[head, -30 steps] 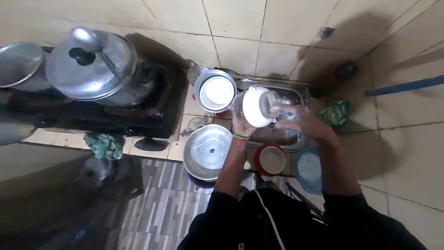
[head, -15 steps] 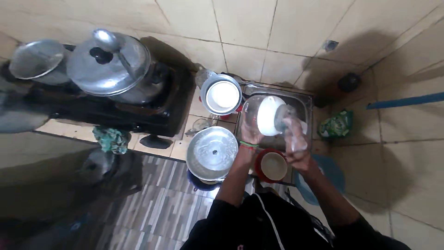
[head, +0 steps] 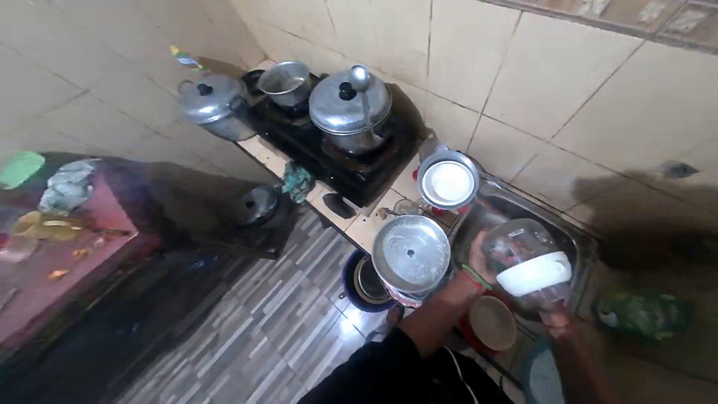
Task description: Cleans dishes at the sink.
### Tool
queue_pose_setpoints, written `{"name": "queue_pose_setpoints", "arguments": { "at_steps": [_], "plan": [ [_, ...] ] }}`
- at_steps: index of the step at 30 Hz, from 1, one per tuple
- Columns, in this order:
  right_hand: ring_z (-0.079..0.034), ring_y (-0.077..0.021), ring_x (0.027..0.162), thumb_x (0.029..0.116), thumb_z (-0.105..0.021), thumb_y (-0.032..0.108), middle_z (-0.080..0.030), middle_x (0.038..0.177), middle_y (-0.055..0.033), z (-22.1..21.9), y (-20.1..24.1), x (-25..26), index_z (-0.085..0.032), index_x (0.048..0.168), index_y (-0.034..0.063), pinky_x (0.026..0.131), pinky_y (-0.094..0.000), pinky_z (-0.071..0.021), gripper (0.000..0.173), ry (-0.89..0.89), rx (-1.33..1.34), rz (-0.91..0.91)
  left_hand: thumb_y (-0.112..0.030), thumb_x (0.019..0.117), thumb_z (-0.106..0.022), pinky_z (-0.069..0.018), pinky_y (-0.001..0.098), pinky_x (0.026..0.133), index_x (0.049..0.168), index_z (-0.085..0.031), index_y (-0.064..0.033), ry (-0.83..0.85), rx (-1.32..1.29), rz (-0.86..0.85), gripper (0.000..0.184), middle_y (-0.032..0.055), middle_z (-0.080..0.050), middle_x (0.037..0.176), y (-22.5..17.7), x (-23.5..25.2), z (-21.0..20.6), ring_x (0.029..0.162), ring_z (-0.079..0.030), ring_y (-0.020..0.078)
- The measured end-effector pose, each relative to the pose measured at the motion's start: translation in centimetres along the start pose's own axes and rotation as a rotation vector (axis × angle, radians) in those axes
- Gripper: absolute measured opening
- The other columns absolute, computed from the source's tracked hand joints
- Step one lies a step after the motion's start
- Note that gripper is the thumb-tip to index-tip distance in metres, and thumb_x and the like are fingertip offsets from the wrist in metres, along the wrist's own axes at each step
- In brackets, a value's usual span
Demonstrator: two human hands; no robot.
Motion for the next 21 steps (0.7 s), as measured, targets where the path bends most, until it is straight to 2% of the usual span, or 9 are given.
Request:
{"name": "queue_pose_setpoints", "arguments": {
  "at_steps": [2, 3, 6, 8, 10, 14, 17, 18, 21],
  "plan": [
    [-0.063, 0.0006, 0.111, 0.0966, -0.065, 0.018, -0.069, 0.122, 0.0002, -2.4, 1.9, -0.4, -0.053, 0.134, -0.0038, 0.097, -0.0182, -0.0515, 0.045, 0.249, 0.138, 0.215, -0.046, 0.1098, -0.016, -0.0557, 0.027, 0.057, 0.094, -0.061, -0.0153, -0.045, -0.053, -0.072, 0.056, -0.0002, -0.066, 0.071, 0.1, -0.7, -0.4, 0.063, -0.065, 0.0094],
    [-0.062, 0.0027, 0.114, 0.0972, -0.063, 0.017, -0.069, 0.123, 0.0005, -3.3, 2.3, -1.0, -0.053, 0.135, -0.005, 0.099, -0.0159, -0.0506, 0.045, 0.265, 0.141, 0.283, -0.044, 0.1112, -0.016, -0.056, 0.0261, 0.061, 0.1, -0.06, -0.0153, -0.053, -0.038, -0.099, 0.053, -0.0007, -0.065, 0.075, -0.2, -1.3, -0.8, 0.067, -0.065, 0.0081],
    [-0.058, 0.0094, 0.083, 0.0915, -0.053, -0.007, -0.065, 0.092, -0.0062, -5.1, 3.0, -2.5, -0.058, 0.108, -0.0138, 0.074, -0.0054, -0.0471, 0.019, 0.018, -0.148, 0.163, -0.038, 0.1125, -0.02, -0.0558, 0.0275, 0.065, 0.107, -0.059, -0.0129, -0.088, 0.068, -0.136, 0.047, 0.0001, -0.064, 0.079, -2.0, -1.9, -1.3, 0.071, -0.064, 0.0091],
    [-0.056, 0.001, 0.1, 0.0988, -0.048, -0.01, -0.063, 0.112, -0.018, -5.2, 3.7, -1.9, -0.051, 0.126, -0.0189, 0.088, -0.0107, -0.045, 0.029, -0.017, -0.406, 0.059, -0.042, 0.1101, -0.025, -0.0596, 0.0334, 0.068, 0.11, -0.061, -0.0132, -0.018, 0.098, -0.1, 0.046, 0.0034, -0.07, 0.086, -3.1, -1.4, -0.8, 0.077, -0.069, 0.0145],
    [-0.056, 0.0045, 0.105, 0.1015, -0.042, -0.009, -0.061, 0.117, -0.012, -5.1, 3.6, -1.7, -0.046, 0.133, -0.0145, 0.091, -0.0094, -0.046, 0.032, -0.004, -0.316, 0.068, -0.044, 0.1093, -0.028, -0.0603, 0.037, 0.071, 0.114, -0.061, -0.0128, 0.016, 0.096, -0.094, 0.045, 0.0057, -0.071, 0.092, -3.3, -1.2, -0.7, 0.082, -0.07, 0.0177],
    [-0.069, 0.0052, 0.091, 0.1037, -0.046, 0.009, -0.076, 0.094, 0.0105, -3.9, 1.8, -3.2, -0.068, 0.104, 0.0168, 0.084, -0.0149, -0.0565, 0.023, 0.205, 0.178, 0.081, -0.041, 0.111, -0.023, -0.0574, 0.0289, 0.062, 0.102, -0.061, -0.0143, -0.06, 0.039, -0.19, 0.047, 0.0008, -0.067, 0.077, -2.7, -1.6, -0.9, 0.069, -0.067, 0.0109],
    [-0.063, 0.0086, 0.081, 0.1006, -0.041, 0.003, -0.069, 0.086, 0.0104, -3.6, 1.9, -2.8, -0.058, 0.103, 0.0098, 0.075, -0.011, -0.0536, 0.019, 0.191, 0.04, 0.037, -0.043, 0.1117, -0.016, -0.0546, 0.0295, 0.061, 0.104, -0.058, -0.0126, -0.09, 0.073, -0.14, 0.052, 0.0015, -0.064, 0.077, -3.4, -1.8, 0.1, 0.067, -0.063, 0.0115],
    [-0.064, 0.0088, 0.085, 0.0988, -0.047, 0.0, -0.071, 0.092, 0.0057, -4.4, 2.8, -2.5, -0.062, 0.109, 0.0042, 0.076, -0.0096, -0.0531, 0.018, 0.124, -0.055, 0.063, -0.046, 0.1103, -0.021, -0.0576, 0.0318, 0.063, 0.105, -0.061, -0.013, -0.064, 0.071, -0.12, 0.052, 0.0029, -0.068, 0.081, -3.7, -1.9, -0.2, 0.071, -0.067, 0.0136],
    [-0.049, -0.0053, 0.132, 0.1058, -0.042, -0.002, -0.052, 0.146, -0.0174, -7.6, 6.2, -1.2, -0.04, 0.148, -0.0096, 0.109, -0.0175, -0.0393, 0.043, 0.121, -0.411, 0.117, -0.052, 0.1091, -0.026, -0.0582, 0.0394, 0.085, 0.131, -0.058, -0.0119, 0.017, 0.18, -0.108, 0.056, 0.0076, -0.07, 0.108, -4.5, -1.9, -1.1, 0.097, -0.069, 0.0187]
  ]
}}
Point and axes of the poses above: each hand's wrist, its own x-axis towards the middle knuckle, its own z-axis out of the back of the hand, y = z × x, the point moved 1 cm from there along x, towards the middle knuckle
